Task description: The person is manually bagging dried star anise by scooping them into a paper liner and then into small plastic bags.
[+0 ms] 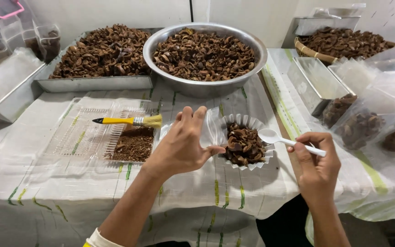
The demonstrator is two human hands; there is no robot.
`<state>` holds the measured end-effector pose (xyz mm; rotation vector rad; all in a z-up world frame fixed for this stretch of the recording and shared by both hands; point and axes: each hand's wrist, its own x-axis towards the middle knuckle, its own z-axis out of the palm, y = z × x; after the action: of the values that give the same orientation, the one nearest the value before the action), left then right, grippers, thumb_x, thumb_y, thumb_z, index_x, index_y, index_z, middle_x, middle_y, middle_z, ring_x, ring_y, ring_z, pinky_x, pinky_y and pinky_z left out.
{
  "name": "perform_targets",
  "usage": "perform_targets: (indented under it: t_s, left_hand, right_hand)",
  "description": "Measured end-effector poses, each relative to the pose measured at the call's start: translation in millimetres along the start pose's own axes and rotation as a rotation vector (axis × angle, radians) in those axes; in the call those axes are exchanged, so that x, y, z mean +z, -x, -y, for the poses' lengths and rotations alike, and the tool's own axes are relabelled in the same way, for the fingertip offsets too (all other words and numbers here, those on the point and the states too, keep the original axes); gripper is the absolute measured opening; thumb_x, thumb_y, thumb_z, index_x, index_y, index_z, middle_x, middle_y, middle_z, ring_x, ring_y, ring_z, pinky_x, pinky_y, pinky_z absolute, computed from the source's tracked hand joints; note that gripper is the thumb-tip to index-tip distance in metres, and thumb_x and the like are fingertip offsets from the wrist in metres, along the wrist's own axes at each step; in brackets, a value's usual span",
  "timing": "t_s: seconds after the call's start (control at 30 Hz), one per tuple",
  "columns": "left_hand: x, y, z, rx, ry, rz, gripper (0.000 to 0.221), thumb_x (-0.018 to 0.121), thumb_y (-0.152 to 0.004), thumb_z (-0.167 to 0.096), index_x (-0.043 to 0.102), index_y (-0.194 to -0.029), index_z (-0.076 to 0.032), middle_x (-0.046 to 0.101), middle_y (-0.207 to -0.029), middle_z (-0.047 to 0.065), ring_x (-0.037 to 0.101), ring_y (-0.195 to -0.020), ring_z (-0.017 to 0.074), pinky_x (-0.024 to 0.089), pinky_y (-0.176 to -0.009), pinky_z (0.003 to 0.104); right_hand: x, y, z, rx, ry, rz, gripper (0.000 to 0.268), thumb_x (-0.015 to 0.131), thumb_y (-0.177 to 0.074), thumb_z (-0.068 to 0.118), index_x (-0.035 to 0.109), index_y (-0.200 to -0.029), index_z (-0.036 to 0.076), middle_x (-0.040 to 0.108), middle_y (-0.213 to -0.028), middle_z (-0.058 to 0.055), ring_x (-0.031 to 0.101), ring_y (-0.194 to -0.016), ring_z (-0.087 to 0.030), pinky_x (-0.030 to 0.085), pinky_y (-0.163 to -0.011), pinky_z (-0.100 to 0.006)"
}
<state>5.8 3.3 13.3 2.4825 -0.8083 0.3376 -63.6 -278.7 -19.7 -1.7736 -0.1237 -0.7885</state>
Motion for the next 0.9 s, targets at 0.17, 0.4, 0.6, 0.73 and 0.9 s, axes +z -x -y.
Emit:
perform_targets:
  t_s: [0.17,0.4,0.6,0.73,0.9]
  left_hand:
    - [2.1,4.1,2.5,0.065,-0.028,-0.037,0.106,0.081,-0.082,-0.057,0.033,-0.151,0.007,0.041,-0.118,0.023,0.052,-0.110,0.0435,0.056,-0.086,0.062]
    - [2.4,8.0,4.2,0.080,-0.021,-0.021,0.107,0.076,-0.084,-0.060,0.028,-0.153,0.008,0.038,-0.121,0.024,0.051,-0.115,0.0465,0.056,-0.088,0.065]
    - [-16.6,7.0,-1.4,0.138,-0.101,-0.120,0.093,0.083,-0.085,-0.051,0.037,-0.143,0.006,0.039,-0.118,0.023,0.053,-0.107,0.0505,0.054,-0.082,0.068]
    - [-11.8,3.7,0.0,0.021,-0.134,0.117,0.093,0.081,-0.086,-0.058,0.040,-0.142,0.005,0.046,-0.111,0.018,0.052,-0.104,0.0360,0.056,-0.094,0.057]
    - [-7.9,2.7,1.6,-0.051,-0.127,0.249,0.098,0.080,-0.086,-0.061,0.036,-0.148,0.000,0.051,-0.118,0.016,0.054,-0.110,0.0334,0.051,-0.100,0.058]
  right_hand:
    - [5.8,-12.3,-4.8,-0.120,0.206,0.084,0.011,0.063,-0.102,0.010,0.063,-0.110,0.002,0.072,-0.097,-0.011,0.070,-0.089,-0.018,0.053,-0.074,-0.026]
    - [10.2,-20.5,-0.8,-0.034,0.073,0.139,0.007,0.066,-0.100,0.007,0.069,-0.106,0.004,0.070,-0.089,-0.004,0.041,-0.050,-0.006,0.030,-0.045,-0.021]
    - [10.5,-21.9,7.0,-0.051,0.170,0.006,0.018,0.061,-0.105,0.018,0.075,-0.104,0.006,0.075,-0.087,-0.006,0.071,-0.079,-0.012,0.041,-0.060,-0.020]
    - [10.8,-15.9,10.7,-0.059,0.067,0.098,0.029,0.050,-0.106,0.023,0.072,-0.110,0.004,0.058,-0.073,-0.003,0.054,-0.065,-0.013,0.056,-0.076,-0.026]
    - [10.8,-13.7,6.5,-0.107,0.036,0.117,0.030,0.050,-0.106,0.022,0.072,-0.111,0.003,0.061,-0.064,-0.003,0.036,-0.045,-0.006,0.061,-0.084,-0.028]
